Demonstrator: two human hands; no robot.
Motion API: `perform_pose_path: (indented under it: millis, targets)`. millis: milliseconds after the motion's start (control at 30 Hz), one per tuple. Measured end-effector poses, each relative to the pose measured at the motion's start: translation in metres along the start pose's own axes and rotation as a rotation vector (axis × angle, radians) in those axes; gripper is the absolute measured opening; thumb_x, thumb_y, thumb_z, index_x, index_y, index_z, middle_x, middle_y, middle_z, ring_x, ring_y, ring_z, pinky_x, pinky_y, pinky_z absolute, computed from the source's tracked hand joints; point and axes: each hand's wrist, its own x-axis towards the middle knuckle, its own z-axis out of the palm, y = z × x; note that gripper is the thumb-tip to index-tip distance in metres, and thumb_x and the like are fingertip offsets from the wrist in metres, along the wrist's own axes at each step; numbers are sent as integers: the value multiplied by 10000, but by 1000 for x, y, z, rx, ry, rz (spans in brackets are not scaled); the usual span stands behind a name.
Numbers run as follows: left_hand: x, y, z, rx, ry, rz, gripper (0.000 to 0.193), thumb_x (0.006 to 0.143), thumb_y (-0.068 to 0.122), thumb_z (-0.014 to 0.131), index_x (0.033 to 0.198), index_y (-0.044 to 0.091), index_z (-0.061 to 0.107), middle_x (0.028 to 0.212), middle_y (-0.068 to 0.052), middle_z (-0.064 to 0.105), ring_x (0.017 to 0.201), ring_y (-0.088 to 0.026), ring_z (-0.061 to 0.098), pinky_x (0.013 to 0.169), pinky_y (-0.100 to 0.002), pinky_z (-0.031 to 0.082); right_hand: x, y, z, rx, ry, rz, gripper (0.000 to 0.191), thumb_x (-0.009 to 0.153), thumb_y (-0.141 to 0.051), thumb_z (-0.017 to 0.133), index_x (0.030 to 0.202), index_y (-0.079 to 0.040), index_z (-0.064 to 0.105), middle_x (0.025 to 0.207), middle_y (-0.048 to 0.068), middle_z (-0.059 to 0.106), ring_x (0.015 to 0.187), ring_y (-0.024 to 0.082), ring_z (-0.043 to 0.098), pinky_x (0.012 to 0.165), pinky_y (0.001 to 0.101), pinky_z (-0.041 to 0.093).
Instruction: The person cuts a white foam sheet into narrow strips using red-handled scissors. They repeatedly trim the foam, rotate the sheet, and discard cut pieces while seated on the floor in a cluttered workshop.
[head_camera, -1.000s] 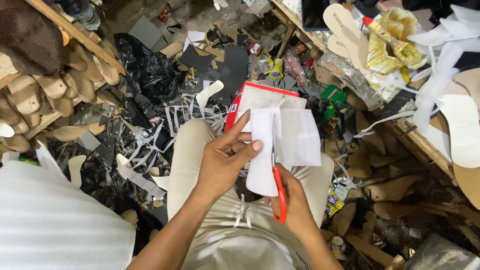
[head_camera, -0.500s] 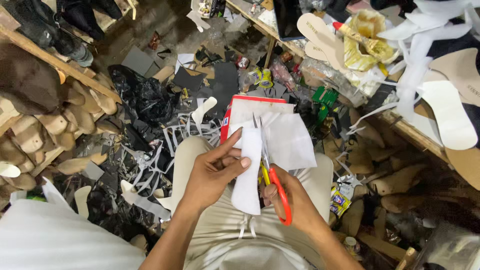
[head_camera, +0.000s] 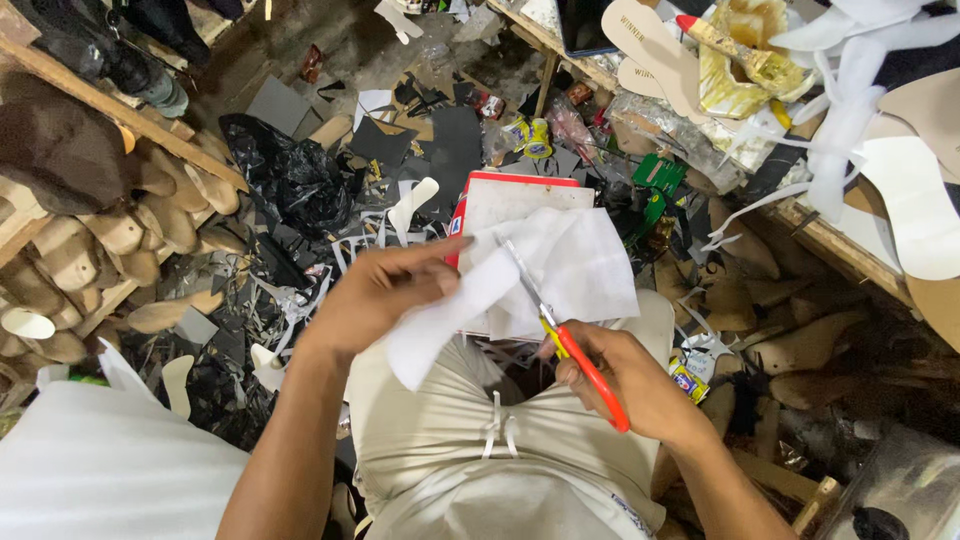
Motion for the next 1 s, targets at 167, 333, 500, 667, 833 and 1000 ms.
perform_pose_path:
  millis: [167,333,500,667,833,1000]
  targets:
    - [8,-22,51,-114,212,219,661,906,144,725,1482,63,412,1132,-89,694,1035,-151,663,935,-301,535,11,4,31,156,210,-36,327,969,-262,544,1152,-8,640,664,5,580,576,93,571,544,254,489]
    - [9,-35,98,-196,506,171,555,936,209,724,1411,2,523,1259,-83,648,1116,-192,654,987,-317,518,20,3,61,137,265,-40,385,952,-310,588,1160,12,627,706,28,580,615,121,579,571,272,496]
    - [10,-15,93,-59,441,30,470,929,232,718,1331,3,639,1119,-101,737,1012,-160,689,908,-298,552,20,2,52,-6,264,-194,430,978,-325,491,1268,-23,587,781,15,594,711,86,575,648,243,488]
    - [9,-14,80,-138,439,30,469,920,192,730,1332,-10,634,1073,-96,753,925,-150,723,859,-283,582,18,5,46,173,156,-91,353,988,-262,581,1220,2,614,738,12,517,647,97,504,610,267,479]
    - [11,-23,69,-259,454,114,444,914,102,758,1314,-53,643,1006,-111,760,881,-162,718,803,-305,602,12,8,43,155,205,113,249,948,-168,578,1135,-20,649,599,-10,485,486,89,431,449,259,362]
    - [14,-21,63,-288,437,200,348,940,59,733,1245,-67,623,1020,-103,756,920,-145,721,818,-313,607,8,15,36,171,132,54,257,892,-38,596,1142,-9,649,687,-27,494,525,46,399,461,226,325]
